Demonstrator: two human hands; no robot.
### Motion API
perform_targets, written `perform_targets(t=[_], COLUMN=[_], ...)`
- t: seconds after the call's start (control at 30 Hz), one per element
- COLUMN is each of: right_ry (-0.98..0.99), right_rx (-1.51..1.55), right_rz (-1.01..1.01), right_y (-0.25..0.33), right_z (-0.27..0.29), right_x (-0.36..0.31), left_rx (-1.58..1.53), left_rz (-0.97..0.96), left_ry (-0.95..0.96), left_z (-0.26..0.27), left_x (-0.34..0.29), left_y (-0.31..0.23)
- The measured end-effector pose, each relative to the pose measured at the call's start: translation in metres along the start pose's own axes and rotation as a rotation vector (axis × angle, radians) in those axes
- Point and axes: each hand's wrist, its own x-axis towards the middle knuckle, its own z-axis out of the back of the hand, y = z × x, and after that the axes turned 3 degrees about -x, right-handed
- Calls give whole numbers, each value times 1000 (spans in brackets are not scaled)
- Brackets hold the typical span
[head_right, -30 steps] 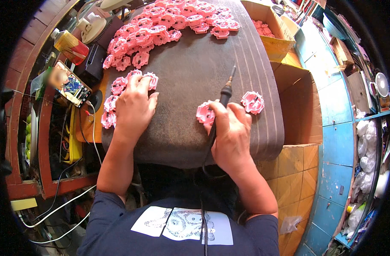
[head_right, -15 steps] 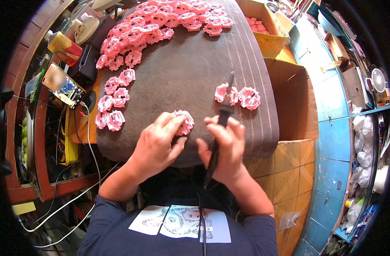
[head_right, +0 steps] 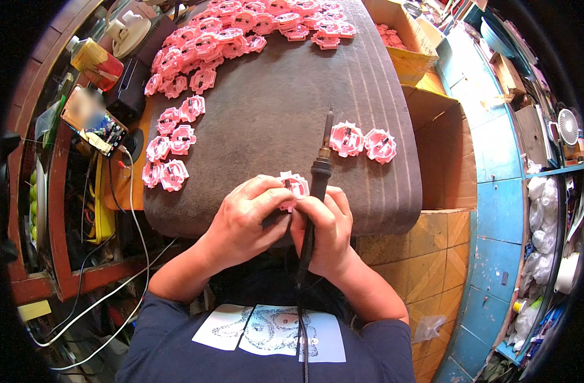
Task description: The person uses a soldering iron to apply heat to small pink plastic components with embedded electronics. They pick up each component, apply the soldering iron to specific points, and place the finished items on the table. The process is repeated for multiple components.
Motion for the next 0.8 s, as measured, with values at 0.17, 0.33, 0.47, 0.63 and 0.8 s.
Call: perform_targets(t=[0.17,0.33,0.47,0.63,0.8], right_ry=[-7,-35,-47,-50,-90], right_rx=[54,83,126,119,40], right_rz=[-108,-98,-110,-168,-63], right_y=[4,-1,-2,2,-1], right_z=[1,-2,-2,-1,-1], right_x=[-2,-2,-3,0,-3], left_rx=[-114,-109,-122,-140,-80], left_rz=[54,50,73,92,57], left_ry=[-89,-131,-126,-118,-154], left_z=[-11,-14,-12,-13,-16], left_x=[-5,-5,-2,-2,0], left_y=[3,5,3,7,6])
